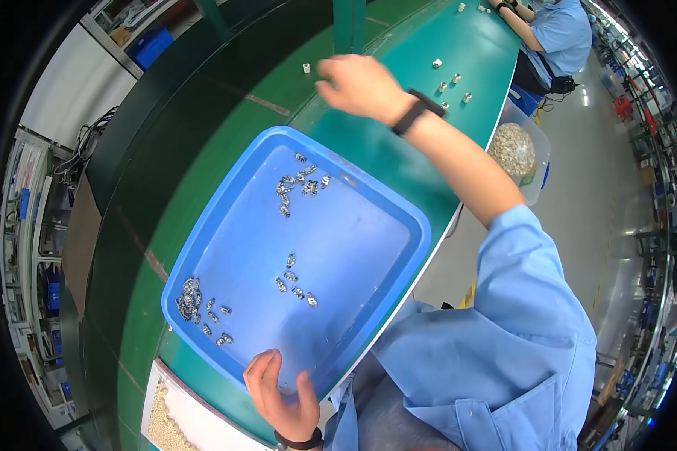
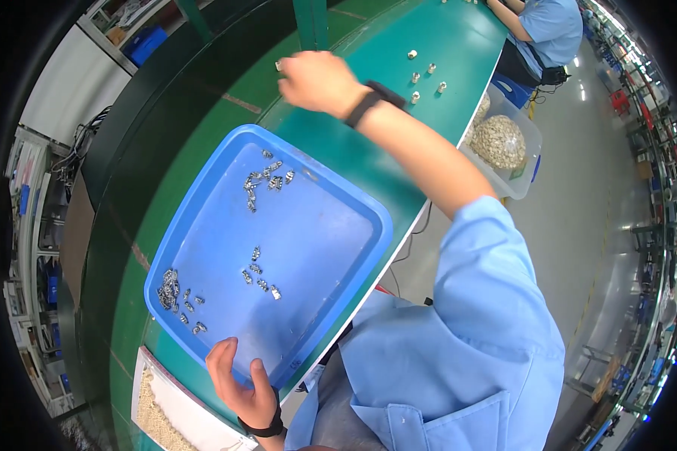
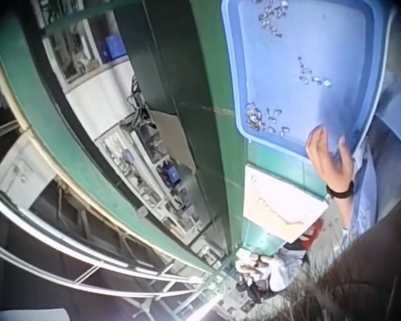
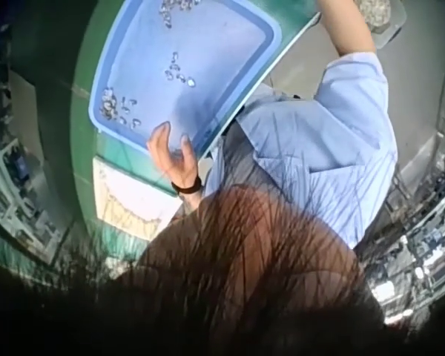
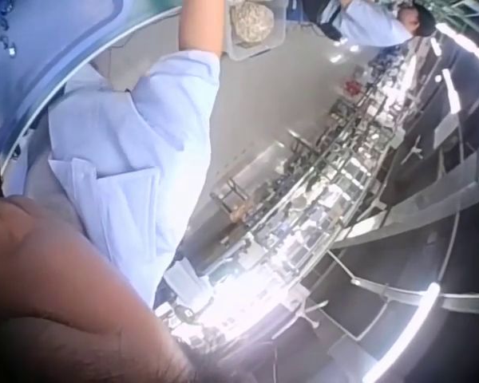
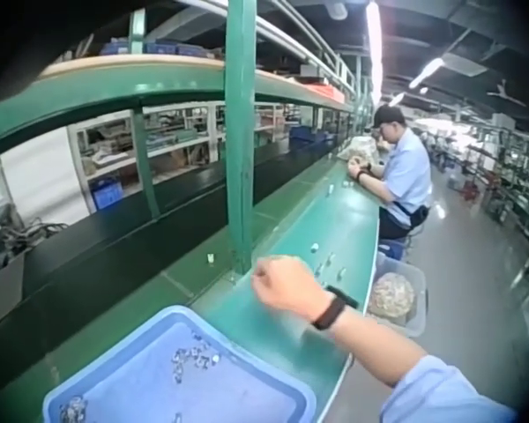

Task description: Assemble and sort small metal and plastic electronic components on a factory production line.

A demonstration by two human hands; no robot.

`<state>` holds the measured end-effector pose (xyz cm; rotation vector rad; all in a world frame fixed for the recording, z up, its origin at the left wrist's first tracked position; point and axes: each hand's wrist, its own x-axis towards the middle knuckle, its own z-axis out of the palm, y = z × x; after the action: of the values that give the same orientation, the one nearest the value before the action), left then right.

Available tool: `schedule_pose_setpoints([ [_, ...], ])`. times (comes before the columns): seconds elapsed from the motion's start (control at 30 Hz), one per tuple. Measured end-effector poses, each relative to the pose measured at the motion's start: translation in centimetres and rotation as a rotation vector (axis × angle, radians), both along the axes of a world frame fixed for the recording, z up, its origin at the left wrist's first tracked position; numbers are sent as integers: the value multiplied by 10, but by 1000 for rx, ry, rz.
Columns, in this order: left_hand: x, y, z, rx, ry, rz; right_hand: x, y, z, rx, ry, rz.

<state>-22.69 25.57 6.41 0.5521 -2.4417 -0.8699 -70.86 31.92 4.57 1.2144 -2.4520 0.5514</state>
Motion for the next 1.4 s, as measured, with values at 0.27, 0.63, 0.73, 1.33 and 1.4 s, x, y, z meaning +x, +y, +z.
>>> schedule_pose_setpoints([
  [0.27,-1,13,10,67,94,-53,-4,180,-23,-75,-14,-389],
  [0.63,12,1,-2,107,57,-45,-3,95,-18,-94,-176,9],
  [0.73,16,-3,-2,121,44,-50,-6,-3,-20,-22,-175,190],
  [1.33,26,-6,-6,97,26,-20,-6,-60,-28,17,-59,76],
  [1.4,25,-3,-3,112,34,-33,-5,-1,-19,-44,-30,63],
])
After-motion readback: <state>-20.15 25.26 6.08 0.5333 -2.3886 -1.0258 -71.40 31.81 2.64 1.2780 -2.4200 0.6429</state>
